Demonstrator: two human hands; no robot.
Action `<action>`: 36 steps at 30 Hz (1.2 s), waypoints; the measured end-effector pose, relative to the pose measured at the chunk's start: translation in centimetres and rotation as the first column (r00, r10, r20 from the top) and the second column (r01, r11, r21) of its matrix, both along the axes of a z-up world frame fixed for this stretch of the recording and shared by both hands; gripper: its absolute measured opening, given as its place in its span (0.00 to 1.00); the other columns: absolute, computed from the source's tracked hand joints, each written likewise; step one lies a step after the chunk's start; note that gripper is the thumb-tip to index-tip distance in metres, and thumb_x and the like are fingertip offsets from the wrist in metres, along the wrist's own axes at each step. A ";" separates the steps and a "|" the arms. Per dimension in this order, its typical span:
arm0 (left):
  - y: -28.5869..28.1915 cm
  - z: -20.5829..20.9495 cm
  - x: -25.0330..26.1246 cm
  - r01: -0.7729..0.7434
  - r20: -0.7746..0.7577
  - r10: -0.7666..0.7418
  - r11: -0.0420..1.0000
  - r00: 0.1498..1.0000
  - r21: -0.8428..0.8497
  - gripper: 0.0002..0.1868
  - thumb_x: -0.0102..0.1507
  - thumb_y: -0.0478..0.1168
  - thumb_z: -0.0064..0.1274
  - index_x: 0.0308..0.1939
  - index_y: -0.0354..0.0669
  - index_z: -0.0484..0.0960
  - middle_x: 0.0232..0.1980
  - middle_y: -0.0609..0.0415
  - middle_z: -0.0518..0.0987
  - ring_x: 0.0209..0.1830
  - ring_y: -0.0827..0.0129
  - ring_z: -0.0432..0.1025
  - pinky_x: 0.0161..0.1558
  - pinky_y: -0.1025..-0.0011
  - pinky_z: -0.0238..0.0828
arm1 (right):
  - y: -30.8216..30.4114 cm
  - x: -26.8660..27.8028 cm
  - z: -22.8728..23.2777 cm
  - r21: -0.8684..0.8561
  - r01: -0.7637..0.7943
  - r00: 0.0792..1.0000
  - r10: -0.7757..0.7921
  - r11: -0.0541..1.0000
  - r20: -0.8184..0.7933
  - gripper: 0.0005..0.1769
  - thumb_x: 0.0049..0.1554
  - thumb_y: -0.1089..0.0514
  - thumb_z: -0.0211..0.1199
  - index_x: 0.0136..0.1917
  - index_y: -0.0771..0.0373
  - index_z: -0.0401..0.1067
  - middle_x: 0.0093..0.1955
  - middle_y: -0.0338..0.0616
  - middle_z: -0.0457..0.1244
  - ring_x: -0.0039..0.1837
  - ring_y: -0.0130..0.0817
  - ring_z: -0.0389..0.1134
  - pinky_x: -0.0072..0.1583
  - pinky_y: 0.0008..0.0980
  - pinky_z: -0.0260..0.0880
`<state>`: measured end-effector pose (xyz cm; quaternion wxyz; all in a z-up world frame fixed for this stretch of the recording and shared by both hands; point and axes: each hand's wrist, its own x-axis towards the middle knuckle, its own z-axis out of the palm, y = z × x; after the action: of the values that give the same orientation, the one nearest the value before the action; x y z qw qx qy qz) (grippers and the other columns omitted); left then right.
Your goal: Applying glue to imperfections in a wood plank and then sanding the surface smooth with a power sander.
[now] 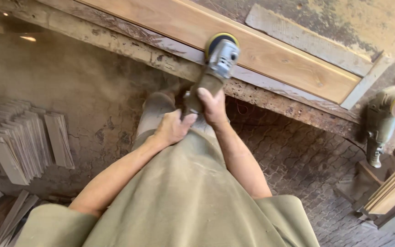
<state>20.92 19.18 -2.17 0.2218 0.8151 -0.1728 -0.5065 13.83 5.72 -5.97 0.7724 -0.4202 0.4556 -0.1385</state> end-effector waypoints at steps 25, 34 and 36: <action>2.0 0.1 11.6 0.178 -0.142 -0.166 0.981 0.976 0.075 0.45 0.59 0.78 0.35 0.46 0.39 0.83 0.44 0.33 0.84 0.53 0.42 0.78 0.53 0.50 0.76 | 3.5 5.8 -5.7 -0.047 0.186 0.980 -0.188 0.982 -0.060 0.20 0.58 0.53 0.69 0.59 0.61 0.67 0.50 0.42 0.64 0.52 0.34 0.65 0.59 0.43 0.70; 16.5 -1.5 28.9 -0.228 0.122 0.230 0.973 0.966 -0.032 0.31 0.62 0.69 0.47 0.34 0.45 0.84 0.26 0.40 0.81 0.36 0.45 0.81 0.34 0.54 0.78 | 15.1 31.7 -3.0 -0.059 -0.205 0.969 0.211 0.977 0.126 0.20 0.55 0.53 0.74 0.55 0.62 0.71 0.43 0.41 0.66 0.45 0.29 0.65 0.48 0.38 0.72; 18.6 -1.5 31.2 -0.324 0.048 0.324 0.946 0.945 0.001 0.30 0.63 0.67 0.48 0.32 0.43 0.82 0.21 0.41 0.78 0.29 0.50 0.80 0.29 0.58 0.77 | 16.8 36.4 -2.4 -0.029 -0.207 0.965 0.209 0.978 0.156 0.22 0.53 0.54 0.75 0.56 0.61 0.71 0.43 0.41 0.66 0.45 0.28 0.66 0.47 0.36 0.72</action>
<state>52.14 37.79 -3.69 0.2942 0.8452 -0.0397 -0.4444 50.22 22.50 -8.34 0.8136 -0.4583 0.3456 -0.0924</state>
